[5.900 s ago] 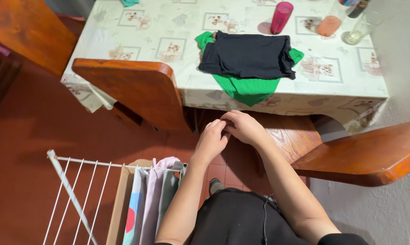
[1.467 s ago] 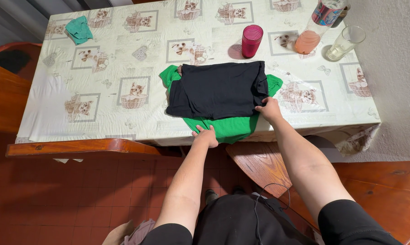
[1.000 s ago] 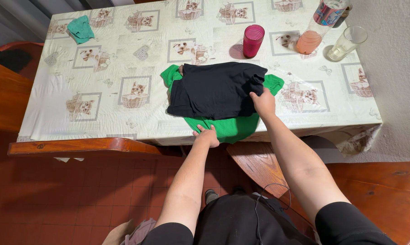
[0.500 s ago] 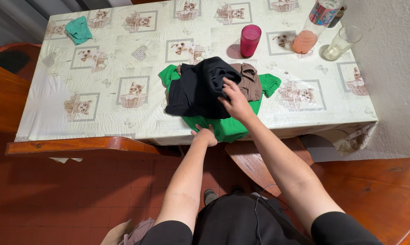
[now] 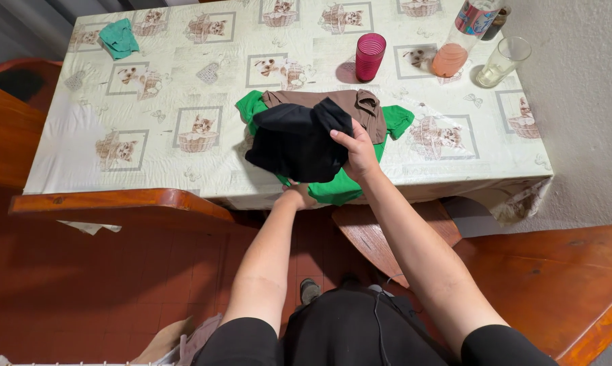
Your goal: The person is hanging clothes on a laundry drying rack.
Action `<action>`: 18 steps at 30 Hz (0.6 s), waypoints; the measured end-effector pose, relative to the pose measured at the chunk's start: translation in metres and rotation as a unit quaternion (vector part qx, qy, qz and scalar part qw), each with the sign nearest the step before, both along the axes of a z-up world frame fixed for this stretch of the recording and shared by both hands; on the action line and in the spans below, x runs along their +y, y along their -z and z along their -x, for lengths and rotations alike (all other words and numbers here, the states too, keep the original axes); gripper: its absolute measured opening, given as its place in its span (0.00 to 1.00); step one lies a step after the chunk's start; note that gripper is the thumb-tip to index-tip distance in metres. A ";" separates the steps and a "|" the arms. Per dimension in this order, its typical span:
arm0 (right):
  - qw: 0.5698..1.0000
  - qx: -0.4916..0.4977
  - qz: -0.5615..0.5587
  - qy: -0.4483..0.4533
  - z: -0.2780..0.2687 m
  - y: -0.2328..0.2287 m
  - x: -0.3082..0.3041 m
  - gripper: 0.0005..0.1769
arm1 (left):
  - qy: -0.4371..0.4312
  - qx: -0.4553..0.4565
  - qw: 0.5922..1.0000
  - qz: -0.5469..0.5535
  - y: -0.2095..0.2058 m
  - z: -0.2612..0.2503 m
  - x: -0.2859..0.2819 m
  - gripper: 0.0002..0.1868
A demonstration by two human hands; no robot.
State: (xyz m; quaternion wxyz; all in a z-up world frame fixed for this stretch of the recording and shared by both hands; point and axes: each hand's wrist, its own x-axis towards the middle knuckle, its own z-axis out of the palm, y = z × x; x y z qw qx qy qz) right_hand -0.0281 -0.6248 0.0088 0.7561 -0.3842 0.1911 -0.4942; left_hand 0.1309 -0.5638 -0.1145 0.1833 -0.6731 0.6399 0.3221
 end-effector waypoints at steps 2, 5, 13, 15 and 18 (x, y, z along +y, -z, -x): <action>1.000 -0.009 0.008 -0.004 0.001 -0.008 0.004 0.22 | -0.082 0.070 0.989 0.097 0.079 -0.023 -0.014 0.42; 1.000 -0.026 0.014 -0.002 0.002 -0.020 0.017 0.21 | -0.216 0.247 0.917 0.229 0.112 -0.035 -0.004 0.48; 0.996 -0.078 0.049 0.021 0.006 -0.081 0.056 0.23 | -0.435 0.607 0.579 0.327 0.090 -0.017 0.026 0.33; 0.994 -0.090 0.049 0.037 0.008 -0.097 0.065 0.25 | -0.532 0.612 0.503 0.299 0.084 -0.013 0.027 0.40; 0.994 -0.081 0.046 0.063 0.014 -0.103 0.070 0.23 | -0.543 0.424 0.503 0.522 0.127 -0.018 0.007 0.73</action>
